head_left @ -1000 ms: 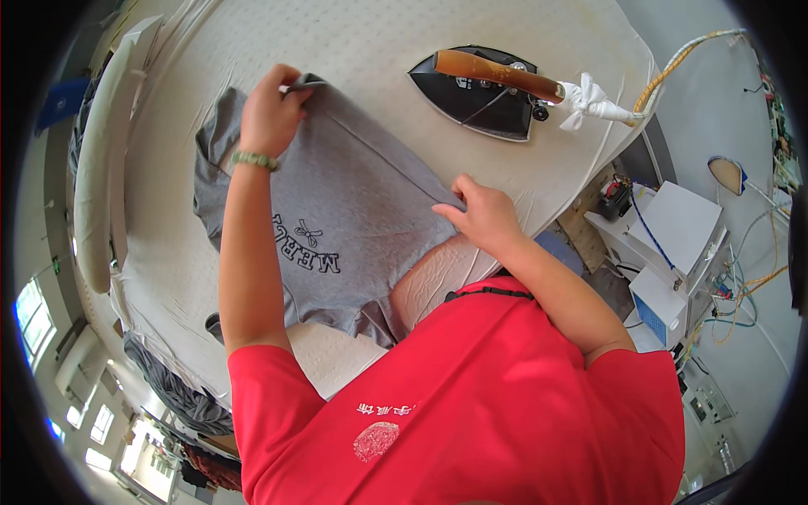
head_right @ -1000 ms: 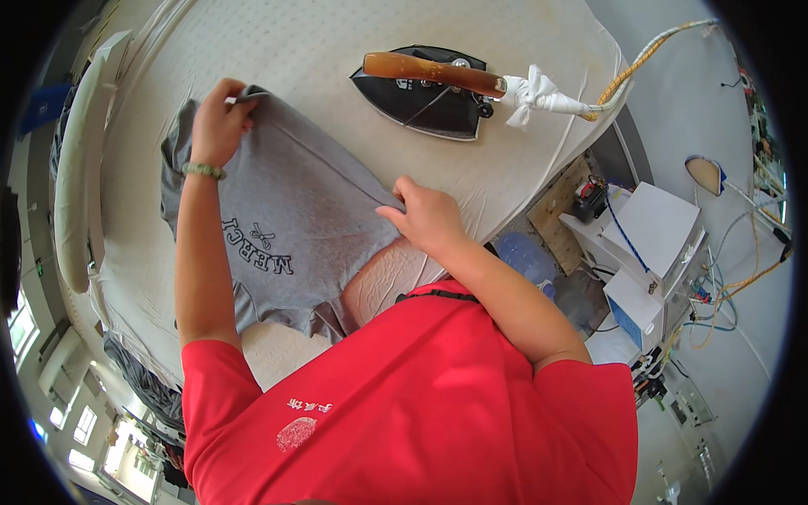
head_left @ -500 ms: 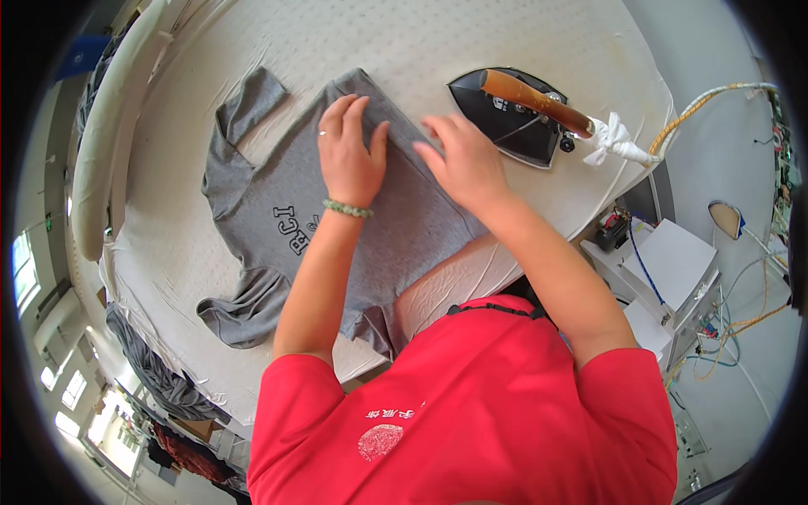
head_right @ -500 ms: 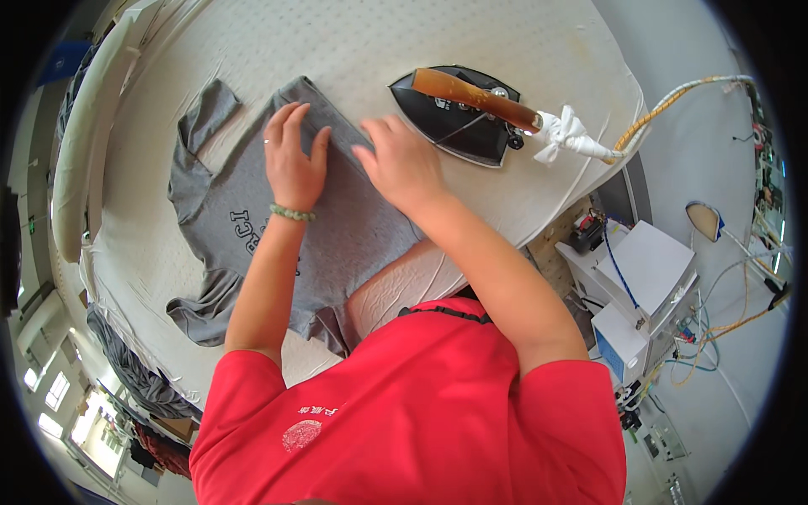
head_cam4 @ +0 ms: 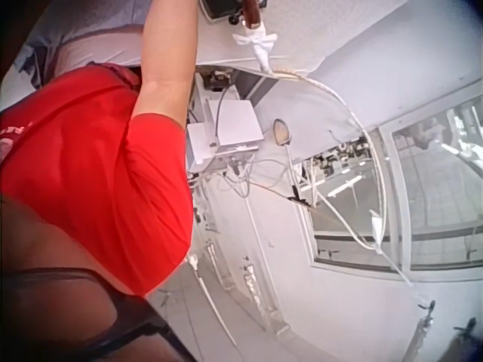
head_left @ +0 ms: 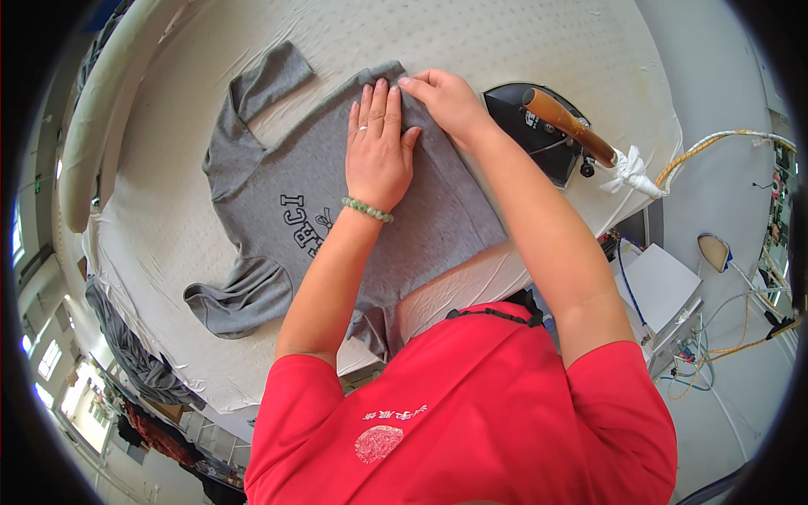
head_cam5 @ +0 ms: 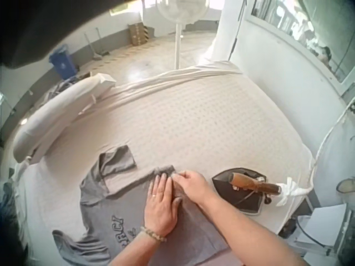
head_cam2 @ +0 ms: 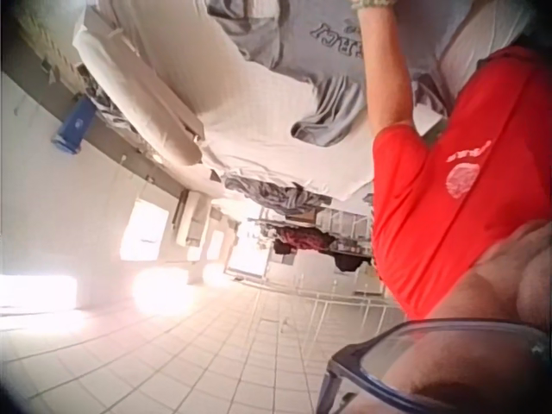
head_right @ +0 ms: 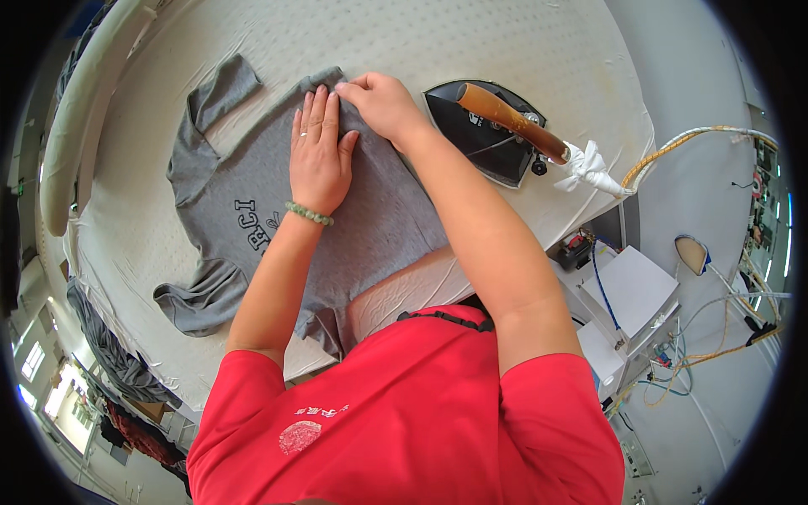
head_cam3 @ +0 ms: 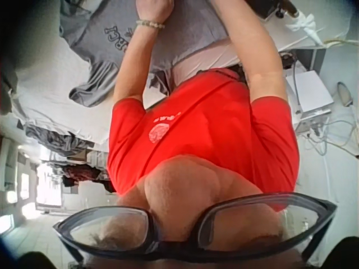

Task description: The person is ironing grey sweatshirts on an industrial ironing table.

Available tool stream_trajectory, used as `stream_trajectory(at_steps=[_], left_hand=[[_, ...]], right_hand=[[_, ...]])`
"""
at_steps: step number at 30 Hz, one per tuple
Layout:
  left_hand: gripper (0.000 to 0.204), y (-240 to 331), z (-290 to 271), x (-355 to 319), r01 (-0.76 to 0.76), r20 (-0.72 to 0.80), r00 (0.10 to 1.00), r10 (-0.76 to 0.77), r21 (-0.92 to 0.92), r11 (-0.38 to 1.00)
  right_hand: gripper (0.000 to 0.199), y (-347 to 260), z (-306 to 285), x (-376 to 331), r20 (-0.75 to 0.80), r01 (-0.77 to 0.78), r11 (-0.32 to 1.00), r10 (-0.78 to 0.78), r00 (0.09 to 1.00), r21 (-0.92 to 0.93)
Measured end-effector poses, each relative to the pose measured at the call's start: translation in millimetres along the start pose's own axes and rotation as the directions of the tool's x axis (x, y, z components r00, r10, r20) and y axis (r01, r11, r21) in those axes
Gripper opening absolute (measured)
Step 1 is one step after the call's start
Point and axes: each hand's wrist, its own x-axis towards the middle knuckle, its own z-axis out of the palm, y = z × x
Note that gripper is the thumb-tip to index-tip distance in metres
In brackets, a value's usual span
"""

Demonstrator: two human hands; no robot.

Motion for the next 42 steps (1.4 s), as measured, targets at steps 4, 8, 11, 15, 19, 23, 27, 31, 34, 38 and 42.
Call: stream_trajectory(at_steps=[4, 8, 11, 15, 19, 23, 27, 31, 34, 38, 42], left_hand=[[0.067, 2, 8, 4, 0.039, 0.047, 0.998, -0.045, 0.12, 0.992], [0.069, 13, 14, 11, 0.085, 0.06, 0.993, -0.101, 0.219, 0.972], [0.07, 18, 16, 13, 0.118, 0.046, 0.99, -0.134, 0.253, 0.96], [0.072, 31, 14, 4, 0.123, 0.043, 0.989, -0.138, 0.253, 0.96], [0.074, 81, 19, -51, 0.092, 0.179, 0.978, -0.11, 0.104, 0.99], [0.067, 118, 49, -102, 0.049, 0.188, 0.979, -0.078, 0.157, 0.986], [0.066, 137, 58, -108, 0.096, 0.162, 0.981, -0.11, 0.092, 0.991], [0.062, 162, 56, -121, 0.152, 0.183, 0.966, -0.181, 0.162, 0.975], [0.058, 179, 50, -148, 0.149, 0.08, 0.985, -0.156, 0.085, 0.985], [0.053, 142, -31, -235, 0.429, -0.357, 0.852, -0.382, 0.06, 0.901], [0.054, 110, -62, -334, 0.982, -0.507, 0.075, -0.859, -0.113, 0.152]], right_hand=[[0.035, 29, -24, -46, 0.154, -0.161, 0.965, 0.13, 0.979, 0.208], [0.02, 47, -61, -148, 0.236, -0.284, 0.923, 0.346, 0.908, -0.258], [0.022, 64, -75, -184, 0.122, -0.349, 0.917, 0.375, 0.919, -0.194], [0.028, 61, -62, -189, 0.007, -0.323, 0.886, 0.345, 0.939, -0.333], [0.041, 31, -40, -191, 0.07, 0.35, 0.485, -0.506, 0.859, -0.801], [0.07, 14, 11, -141, 0.342, 0.627, 0.434, -0.57, 0.747, -0.647], [0.085, 30, 45, -25, 0.387, 0.63, 0.198, -0.642, 0.662, -0.751], [0.088, 24, 56, 3, 0.36, 0.623, 0.157, -0.698, 0.619, -0.766], [0.09, 31, 51, -7, 0.352, 0.65, 0.176, -0.722, 0.595, -0.739], [0.09, 77, -5, -109, 0.497, 0.698, 0.149, -0.601, 0.626, -0.7], [0.091, 90, -35, -150, 0.529, 0.716, 0.163, -0.568, 0.631, -0.679]])
